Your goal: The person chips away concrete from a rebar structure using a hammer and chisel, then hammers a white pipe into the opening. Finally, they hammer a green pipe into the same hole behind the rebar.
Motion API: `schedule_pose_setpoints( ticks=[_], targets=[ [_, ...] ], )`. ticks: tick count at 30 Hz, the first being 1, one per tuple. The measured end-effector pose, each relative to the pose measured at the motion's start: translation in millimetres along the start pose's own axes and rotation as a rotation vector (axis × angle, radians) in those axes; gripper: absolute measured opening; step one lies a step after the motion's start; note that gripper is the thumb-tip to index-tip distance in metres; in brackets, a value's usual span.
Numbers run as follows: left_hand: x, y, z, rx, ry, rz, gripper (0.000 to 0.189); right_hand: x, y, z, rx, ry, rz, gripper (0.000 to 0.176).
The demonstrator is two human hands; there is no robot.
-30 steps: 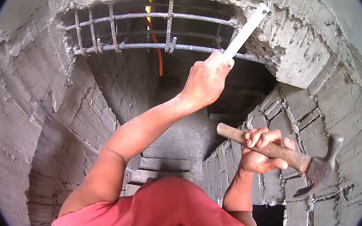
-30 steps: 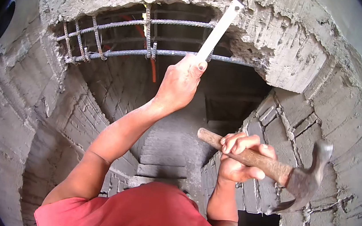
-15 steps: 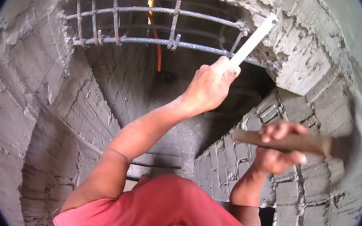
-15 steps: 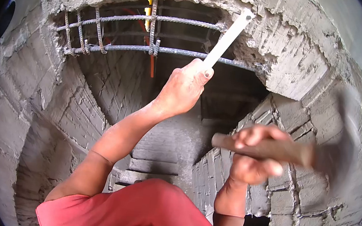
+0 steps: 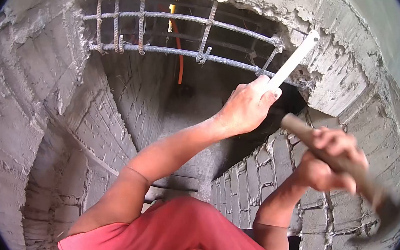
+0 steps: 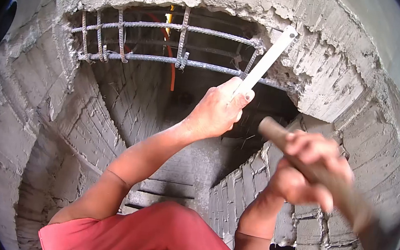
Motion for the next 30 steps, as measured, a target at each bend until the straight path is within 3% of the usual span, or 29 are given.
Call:
schedule_pose_setpoints(
  ticks=[2,4,5,6,7,8,10,11,12,13,14,17,18,19,20,22,24,26,29,30],
  targets=[
    [7,-2,1,-0.053,-0.027,-0.048,0.031,-24,9,17,-0.134,-0.207,-0.005,0.063],
    [4,5,1,-0.113,-0.058,-0.098,0.032,18,0,-3,0.052,-0.026,0.274,0.061],
    [5,4,3,-0.049,0.034,-0.04,0.031,50,-9,-21,0.162,0.108,0.138,0.061],
    [12,3,3,0.018,0.131,0.017,0.031,72,-2,-26,-0.254,0.407,-0.499,0.052],
    [10,3,3,0.023,0.092,-0.017,0.03,93,-14,-43,-0.103,0.811,-0.379,0.044],
    [9,4,2,0.015,0.077,-0.045,0.032,86,-9,-44,-0.047,0.833,-0.231,0.043],
    [12,4,2,0.009,0.045,-0.063,0.034,54,-11,-32,0.019,0.604,-0.353,0.042],
    [17,2,-1,0.008,0.047,-0.072,0.034,42,-12,-24,0.075,0.521,-0.192,0.046],
    [19,6,-4,-0.111,-0.124,-0.163,0.036,28,-10,-14,0.188,0.381,0.053,0.044],
    [14,11,-6,-0.227,-0.295,-0.248,0.037,10,1,6,0.091,0.134,0.069,0.043],
    [13,11,-6,-0.225,-0.299,-0.247,0.037,-6,11,18,-0.004,-0.112,0.084,0.043],
    [12,14,-3,-0.221,-0.22,-0.248,0.038,27,-1,1,0.08,-0.08,0.179,0.042],
    [7,14,3,-0.141,-0.103,-0.202,0.039,44,5,-10,-0.24,0.061,-0.414,0.044],
    [14,11,3,-0.057,0.017,-0.159,0.04,77,-6,-28,-0.239,0.62,-0.43,0.041],
    [13,14,-1,-0.058,0.017,-0.161,0.04,82,-12,-30,-0.131,0.792,-0.442,0.039],
    [16,15,0,-0.092,-0.032,-0.204,0.041,51,-10,-15,-0.128,0.577,-0.532,0.042],
    [12,18,-1,-0.128,-0.08,-0.221,0.042,17,2,11,-0.006,0.32,-0.193,0.039],
    [11,19,-3,-0.174,-0.163,-0.312,0.044,-12,24,33,0.007,-0.132,0.13,0.034],
    [7,21,-5,-0.185,-0.192,-0.368,0.044,10,15,13,0.052,-0.132,-0.042,0.032],
    [7,22,-6,-0.185,-0.197,-0.371,0.043,48,-1,-7,-0.277,0.228,-0.447,0.034]
  ],
)
Point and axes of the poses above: each hand's wrist, its own z-axis towards the middle knuckle, its own y-axis out of the palm, x = y × z, the point moved 8 cm from there along z, towards the middle knuckle, and after that the axes turned 11 degrees about -y, right-handed, at the moved point
